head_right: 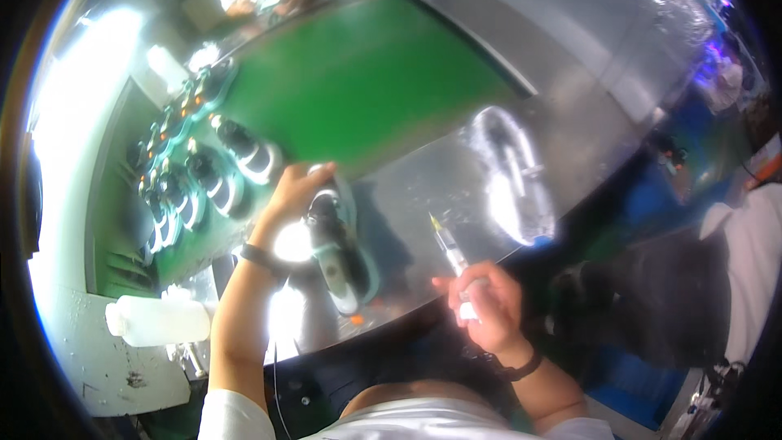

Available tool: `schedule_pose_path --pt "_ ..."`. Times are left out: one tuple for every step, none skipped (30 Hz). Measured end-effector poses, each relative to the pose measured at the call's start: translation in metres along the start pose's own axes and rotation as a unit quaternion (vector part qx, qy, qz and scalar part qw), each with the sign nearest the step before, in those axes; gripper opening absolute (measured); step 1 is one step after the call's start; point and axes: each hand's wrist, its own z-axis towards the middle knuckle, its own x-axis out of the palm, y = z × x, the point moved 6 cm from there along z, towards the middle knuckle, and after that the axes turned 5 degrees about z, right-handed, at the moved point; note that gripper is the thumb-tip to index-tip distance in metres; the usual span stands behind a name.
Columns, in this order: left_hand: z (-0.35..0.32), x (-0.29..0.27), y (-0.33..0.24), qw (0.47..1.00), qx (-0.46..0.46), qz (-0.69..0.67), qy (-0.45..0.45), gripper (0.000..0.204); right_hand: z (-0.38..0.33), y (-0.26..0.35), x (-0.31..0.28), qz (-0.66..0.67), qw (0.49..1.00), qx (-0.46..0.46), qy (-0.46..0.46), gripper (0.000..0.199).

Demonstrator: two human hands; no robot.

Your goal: Apply adhesive or filler to the seams of shoes using a syringe and then refill the syringe.

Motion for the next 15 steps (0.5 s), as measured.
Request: schedule_pose_path --pt "-0.008 0.0 -0.013 0.998 0.028 -0.057 0.002 0.04 0.004 0.001 0.007 0.019 1.0 0.002 0.024 0.028" --pt "-0.018 -0.001 -0.029 0.992 0.057 -0.114 0.004 0.037 0.008 0.003 0.013 0.038 0.998 0.002 0.047 0.029" --pt "-0.031 -0.003 -0.042 0.984 0.101 -0.147 0.026 0.035 0.009 0.007 0.021 0.034 0.996 0.018 0.082 0.03" --pt "-0.043 -0.007 -0.05 0.972 0.142 -0.18 0.05 0.034 0.01 0.012 0.031 0.021 0.995 0.024 0.095 0.031" --pt "-0.056 -0.012 -0.056 0.963 0.197 -0.168 0.08 0.037 0.005 0.016 0.043 0.033 0.992 0.033 0.114 0.033" --pt "-0.07 -0.01 -0.065 0.952 0.214 -0.188 0.11 0.039 0.002 0.018 0.05 0.041 0.99 0.043 0.13 0.034" --pt "-0.081 -0.008 -0.071 0.948 0.231 -0.183 0.117 0.041 0.004 0.022 0.056 0.051 0.983 0.043 0.171 0.034" --pt "-0.09 -0.008 -0.08 0.945 0.26 -0.154 0.127 0.041 0.006 0.023 0.062 0.06 0.975 0.041 0.211 0.034" --pt "-0.097 -0.009 -0.084 0.934 0.304 -0.124 0.139 0.038 0.007 0.02 0.067 0.079 0.972 0.023 0.222 0.033" --pt "-0.102 -0.008 -0.088 0.914 0.363 -0.107 0.146 0.042 0.015 0.018 0.076 0.024 0.975 0.052 0.217 0.044" --pt "-0.105 -0.007 -0.089 0.903 0.386 -0.11 0.156 0.042 0.016 0.015 0.08 0.021 0.977 0.067 0.2 0.044" --pt "-0.108 -0.006 -0.092 0.888 0.412 -0.116 0.169 0.043 0.017 0.013 0.082 0.013 0.98 0.08 0.182 0.044" --pt "-0.107 -0.007 -0.092 0.888 0.413 -0.118 0.167 0.043 0.016 0.013 0.082 0.011 0.98 0.082 0.183 0.044" --pt "-0.108 -0.007 -0.093 0.881 0.427 -0.115 0.167 0.042 0.016 0.012 0.082 0.007 0.979 0.087 0.185 0.044" --pt "-0.11 -0.008 -0.093 0.876 0.439 -0.112 0.167 0.042 0.015 0.011 0.082 0.003 0.978 0.093 0.186 0.044"
